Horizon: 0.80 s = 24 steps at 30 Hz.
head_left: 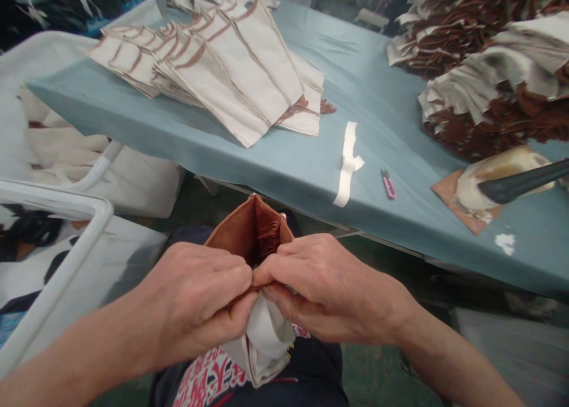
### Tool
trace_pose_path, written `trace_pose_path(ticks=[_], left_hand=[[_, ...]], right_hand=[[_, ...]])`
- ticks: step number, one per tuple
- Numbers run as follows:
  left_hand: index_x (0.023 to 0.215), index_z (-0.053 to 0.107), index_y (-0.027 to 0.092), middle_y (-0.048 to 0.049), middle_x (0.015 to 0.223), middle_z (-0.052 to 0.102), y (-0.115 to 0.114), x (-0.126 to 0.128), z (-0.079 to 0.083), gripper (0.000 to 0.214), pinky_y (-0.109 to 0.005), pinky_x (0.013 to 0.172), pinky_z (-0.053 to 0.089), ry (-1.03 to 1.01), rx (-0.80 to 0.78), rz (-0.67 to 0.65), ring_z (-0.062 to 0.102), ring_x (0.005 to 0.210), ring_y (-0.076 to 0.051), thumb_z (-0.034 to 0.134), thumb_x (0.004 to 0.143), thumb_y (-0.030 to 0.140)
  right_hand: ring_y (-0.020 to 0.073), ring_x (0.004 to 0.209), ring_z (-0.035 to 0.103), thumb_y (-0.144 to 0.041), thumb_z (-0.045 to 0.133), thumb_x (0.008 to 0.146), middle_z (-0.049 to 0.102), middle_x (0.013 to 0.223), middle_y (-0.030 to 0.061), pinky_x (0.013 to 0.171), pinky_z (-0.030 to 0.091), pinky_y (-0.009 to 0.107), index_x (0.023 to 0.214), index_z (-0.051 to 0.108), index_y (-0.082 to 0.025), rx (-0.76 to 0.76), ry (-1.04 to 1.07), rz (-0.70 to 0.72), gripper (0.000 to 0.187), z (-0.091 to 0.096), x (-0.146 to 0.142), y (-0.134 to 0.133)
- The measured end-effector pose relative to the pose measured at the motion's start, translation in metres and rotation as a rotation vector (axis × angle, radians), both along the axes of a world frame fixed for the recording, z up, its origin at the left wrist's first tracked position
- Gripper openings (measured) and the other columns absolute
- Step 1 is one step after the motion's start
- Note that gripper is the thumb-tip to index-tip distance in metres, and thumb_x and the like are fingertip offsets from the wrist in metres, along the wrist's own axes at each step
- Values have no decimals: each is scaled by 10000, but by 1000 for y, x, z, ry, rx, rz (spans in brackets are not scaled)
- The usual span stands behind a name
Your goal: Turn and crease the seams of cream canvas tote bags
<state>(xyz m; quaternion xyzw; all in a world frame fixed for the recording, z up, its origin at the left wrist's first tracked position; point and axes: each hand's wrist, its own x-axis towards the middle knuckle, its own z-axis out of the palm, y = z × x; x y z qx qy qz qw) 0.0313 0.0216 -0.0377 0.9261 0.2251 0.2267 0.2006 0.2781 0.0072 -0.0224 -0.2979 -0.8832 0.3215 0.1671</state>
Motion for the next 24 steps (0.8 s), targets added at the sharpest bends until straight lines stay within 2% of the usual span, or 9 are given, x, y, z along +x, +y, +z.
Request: trace_pose_path(ticks=[4, 5, 7, 10, 16, 18, 21, 24], left_hand=[[708, 397, 249, 86, 598, 457, -5, 1, 0, 405, -323, 516, 282, -92, -166, -23, 417, 503, -103, 489, 1057, 65], [706, 406, 241, 87, 597, 464, -6, 0, 2, 403, -300, 515, 299, -97, -207, -28, 434, 507, -95, 489, 1060, 67], [726, 449, 229, 87, 620, 498, -7, -2, 3, 380, -251, 524, 336, -108, -280, -17, 475, 527, -82, 498, 1072, 83], [758, 482, 228, 90, 651, 514, -9, -5, 2, 350, -204, 543, 381, -161, -376, 23, 497, 544, -77, 540, 1084, 113], [809, 534, 236, 88, 681, 547, -17, -9, 3, 321, -176, 576, 434, -267, -520, 43, 545, 570, -83, 510, 1121, 161], [816, 545, 235, 82, 688, 557, -20, -10, 2, 310, -174, 585, 442, -262, -530, 52, 553, 577, -86, 491, 1112, 159], [812, 575, 228, 75, 687, 575, -21, -13, -3, 281, -167, 585, 446, -270, -525, 85, 564, 581, -87, 500, 1061, 121], [804, 638, 219, 67, 687, 606, -16, -17, -10, 256, -166, 563, 445, -295, -544, 133, 576, 585, -94, 538, 1018, 121]], right_hand=[[156, 860, 728, -175, 588, 1053, 817, 956, 40, 818, 536, 276, 1102, 728, -182, -243, 218, 41, 149, -1, 6, 7], [145, 836, 715, -211, 597, 1066, 804, 938, 31, 798, 531, 264, 1068, 725, -185, -306, 273, 46, 131, -3, 5, 9], [125, 752, 665, -312, 589, 1104, 754, 864, 7, 725, 499, 249, 973, 710, -188, -403, 347, 55, 217, -7, 2, 11], [100, 664, 570, -416, 630, 1103, 661, 767, -31, 663, 440, 233, 862, 672, -196, -467, 412, 14, 329, -16, -10, 14], [72, 561, 366, -389, 778, 1016, 451, 643, -99, 514, 335, 193, 772, 574, -204, -785, 614, 23, 367, -27, -26, 12], [70, 575, 391, -331, 764, 1006, 485, 662, -92, 532, 348, 189, 784, 578, -201, -719, 603, -11, 318, -27, -25, 8], [73, 606, 443, -230, 645, 1022, 535, 710, -76, 592, 380, 198, 837, 599, -198, -546, 507, -62, 193, -28, -23, 6], [99, 646, 511, -212, 568, 1032, 603, 752, -51, 650, 431, 231, 886, 632, -201, -438, 391, -95, 160, -32, -21, 12]])
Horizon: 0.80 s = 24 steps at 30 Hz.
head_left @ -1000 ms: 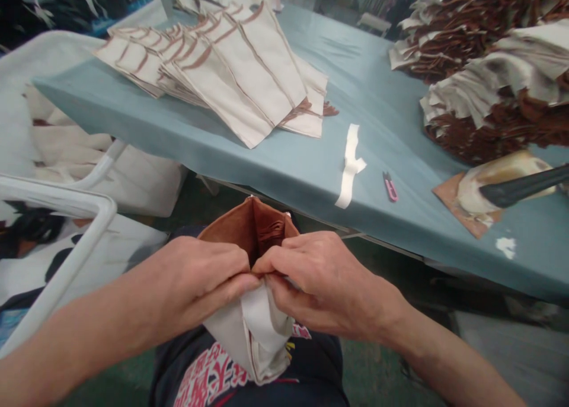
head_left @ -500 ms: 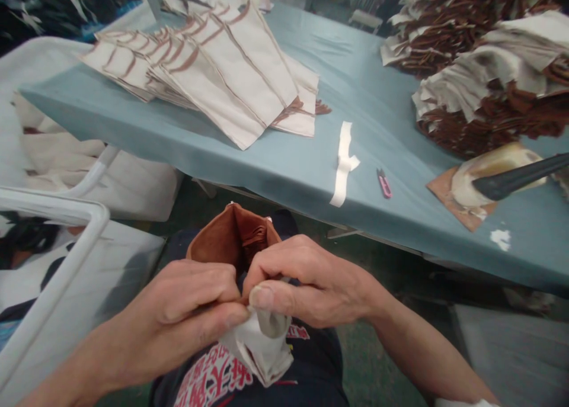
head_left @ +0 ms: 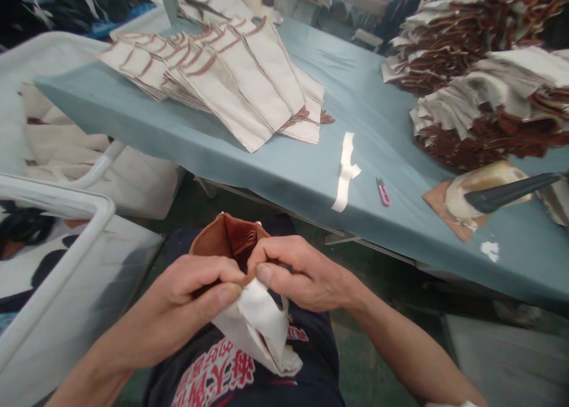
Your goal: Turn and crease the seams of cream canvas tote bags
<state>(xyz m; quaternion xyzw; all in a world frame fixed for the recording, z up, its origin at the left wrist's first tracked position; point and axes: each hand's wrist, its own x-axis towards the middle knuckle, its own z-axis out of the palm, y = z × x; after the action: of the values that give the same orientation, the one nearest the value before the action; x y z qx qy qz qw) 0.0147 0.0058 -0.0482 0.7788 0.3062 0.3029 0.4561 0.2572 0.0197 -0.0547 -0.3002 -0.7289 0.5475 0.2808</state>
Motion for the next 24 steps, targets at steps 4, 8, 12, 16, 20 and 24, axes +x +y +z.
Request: trace_pose_path(ticks=[4, 8, 12, 16, 20, 24], left_hand=[[760, 691, 218, 62, 650, 630, 10, -6, -2, 282, -181, 528, 437, -3, -15, 108, 564, 552, -103, 582, 1020, 193], [736, 712, 217, 56, 638, 665, 13, -9, 4, 280, -184, 532, 454, 4, -2, 212, 594, 544, -108, 614, 998, 217], [709, 703, 216, 55, 646, 662, 8, -7, 3, 272, -174, 518, 448, -11, -50, 213, 595, 560, -108, 610, 964, 208], [646, 553, 206, 55, 611, 529, -2, -11, -9, 414, -188, 476, 367, 88, -182, 179, 455, 535, -100, 540, 1050, 296], [698, 554, 209, 44, 650, 514, -13, -22, -19, 473, -208, 489, 364, 201, -314, 141, 441, 571, -115, 472, 1126, 395], [660, 436, 234, 56, 612, 442, -17, -26, -16, 454, -233, 481, 338, 271, -239, 239, 411, 552, -121, 488, 1086, 380]], right_hand=[[201, 1035, 725, -305, 623, 1062, 796, 1097, 81, 977, 552, 358, 1021, 687, -198, 266, -3, -189, 131, -4, 3, 11], [238, 1185, 736, -433, 672, 1077, 803, 1282, 121, 1065, 548, 418, 1150, 706, -207, 332, 12, -287, 240, -4, 0, -2], [183, 801, 670, -365, 738, 1016, 767, 877, 21, 818, 508, 335, 921, 686, -213, 305, -160, -270, 187, -17, -17, -28], [164, 733, 615, -302, 738, 969, 706, 786, -13, 763, 449, 310, 859, 662, -216, 238, -233, -295, 159, -37, -36, -44], [160, 727, 622, -280, 724, 956, 699, 757, -23, 758, 443, 297, 832, 652, -218, 151, -254, -256, 156, -51, -47, -50], [159, 699, 642, -274, 693, 1005, 715, 740, -13, 730, 429, 290, 853, 682, -213, 180, -304, -232, 165, -48, -49, -51]])
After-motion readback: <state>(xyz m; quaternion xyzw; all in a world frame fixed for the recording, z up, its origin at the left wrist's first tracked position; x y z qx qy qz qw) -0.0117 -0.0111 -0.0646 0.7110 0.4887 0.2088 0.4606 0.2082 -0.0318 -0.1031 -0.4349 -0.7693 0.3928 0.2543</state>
